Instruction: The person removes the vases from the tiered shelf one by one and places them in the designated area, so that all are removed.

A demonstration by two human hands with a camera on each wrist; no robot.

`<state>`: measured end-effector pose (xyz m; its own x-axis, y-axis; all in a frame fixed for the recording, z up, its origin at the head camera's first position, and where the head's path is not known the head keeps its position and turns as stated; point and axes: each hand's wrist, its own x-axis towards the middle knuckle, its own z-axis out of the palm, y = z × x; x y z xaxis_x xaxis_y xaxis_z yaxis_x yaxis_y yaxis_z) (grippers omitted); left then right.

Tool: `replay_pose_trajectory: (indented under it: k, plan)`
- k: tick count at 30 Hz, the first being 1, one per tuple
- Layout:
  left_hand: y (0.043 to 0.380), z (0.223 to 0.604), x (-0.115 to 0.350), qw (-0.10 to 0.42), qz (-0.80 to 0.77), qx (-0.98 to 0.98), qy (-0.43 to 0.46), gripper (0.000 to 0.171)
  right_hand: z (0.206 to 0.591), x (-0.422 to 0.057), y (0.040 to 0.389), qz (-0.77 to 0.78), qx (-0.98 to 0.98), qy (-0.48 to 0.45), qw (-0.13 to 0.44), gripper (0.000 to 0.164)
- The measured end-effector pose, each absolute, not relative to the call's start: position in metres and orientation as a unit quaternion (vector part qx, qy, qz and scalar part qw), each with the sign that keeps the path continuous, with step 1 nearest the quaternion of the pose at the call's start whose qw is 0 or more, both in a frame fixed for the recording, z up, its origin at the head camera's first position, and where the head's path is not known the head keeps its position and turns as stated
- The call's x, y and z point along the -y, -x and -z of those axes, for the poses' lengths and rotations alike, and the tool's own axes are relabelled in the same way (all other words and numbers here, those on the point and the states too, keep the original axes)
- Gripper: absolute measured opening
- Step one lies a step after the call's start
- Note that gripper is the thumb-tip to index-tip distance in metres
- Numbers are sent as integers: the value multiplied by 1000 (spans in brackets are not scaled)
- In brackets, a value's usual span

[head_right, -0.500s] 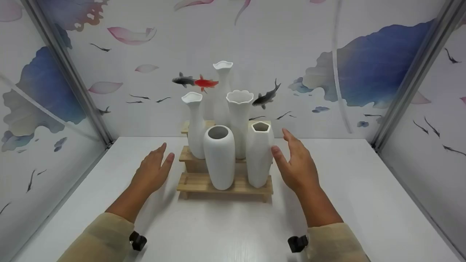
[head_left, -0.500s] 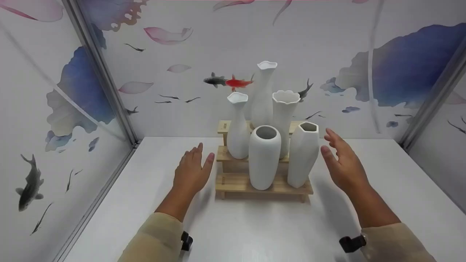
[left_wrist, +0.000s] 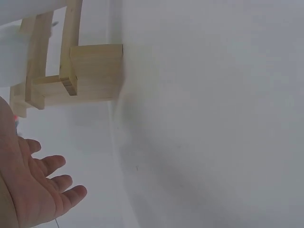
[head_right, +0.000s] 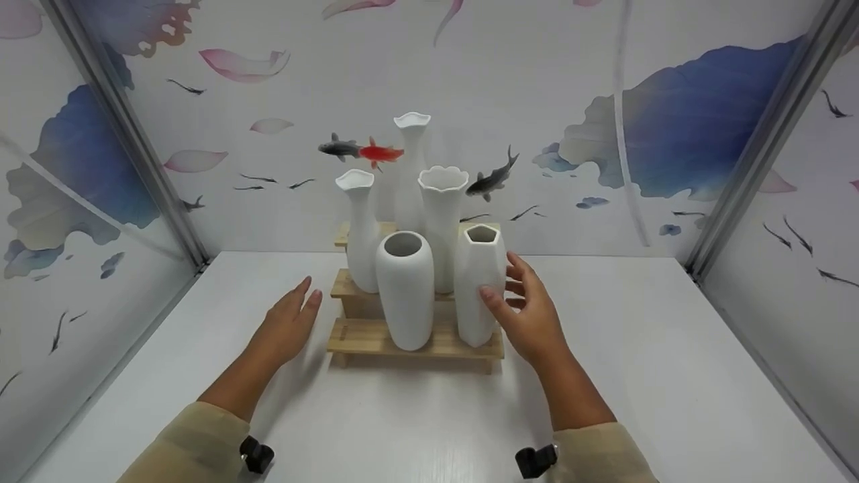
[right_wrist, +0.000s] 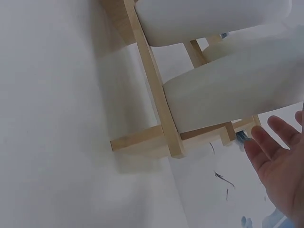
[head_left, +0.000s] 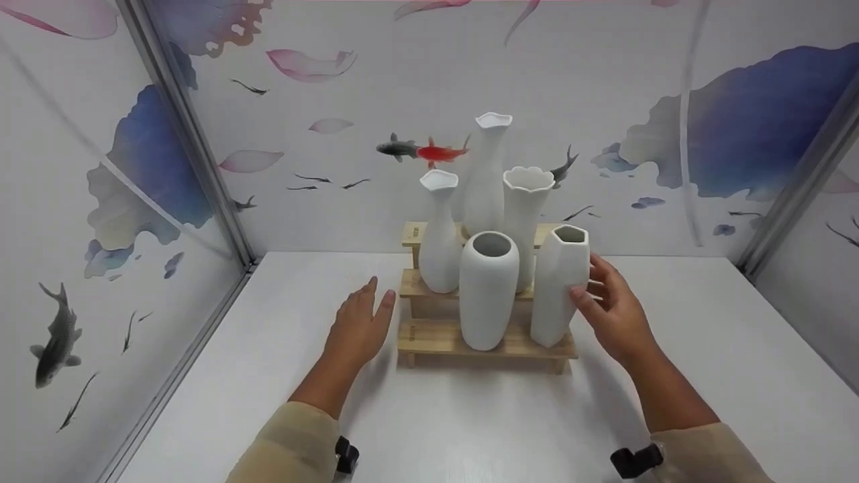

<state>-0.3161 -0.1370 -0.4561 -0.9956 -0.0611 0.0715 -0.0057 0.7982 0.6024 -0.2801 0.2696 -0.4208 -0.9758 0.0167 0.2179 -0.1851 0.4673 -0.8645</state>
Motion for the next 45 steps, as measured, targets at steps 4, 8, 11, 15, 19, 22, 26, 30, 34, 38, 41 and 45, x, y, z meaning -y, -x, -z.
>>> replay_pose_trajectory:
  k: [4,8,11,15,19,22,26,30,34,38,41,45]
  plan:
    - [315,460,136,35,330,943,-19,85,427,-265,282,-532,841,-47,85,94]
    - [314,464,135,22,363,931,-19,89,432,-263,282,-544,834,-35,81,96]
    - [314,467,133,9,390,920,-20,91,434,-262,281,-556,827,-23,82,95]
    - [314,470,130,-8,421,907,-26,92,437,-260,279,-571,816,-19,89,93]
    - [312,470,126,-29,459,887,-32,91,440,-259,279,-575,812,-10,97,92]
    - [310,469,122,-41,491,869,-33,90,440,-259,278,-576,811,-2,99,93]
    - [305,467,117,-70,548,833,-33,88,440,-260,278,-584,805,1,104,93]
    - [300,464,114,-93,600,794,-36,87,438,-263,278,-585,804,6,110,93]
    - [298,463,114,-96,627,773,-35,85,436,-266,278,-584,803,11,119,92]
    - [296,463,116,-98,651,751,-36,79,433,-271,279,-586,799,10,131,88]
    - [294,464,116,-99,662,742,-35,78,430,-275,279,-585,800,8,133,85]
    - [293,465,117,-101,661,743,-36,75,426,-285,278,-584,801,7,134,87]
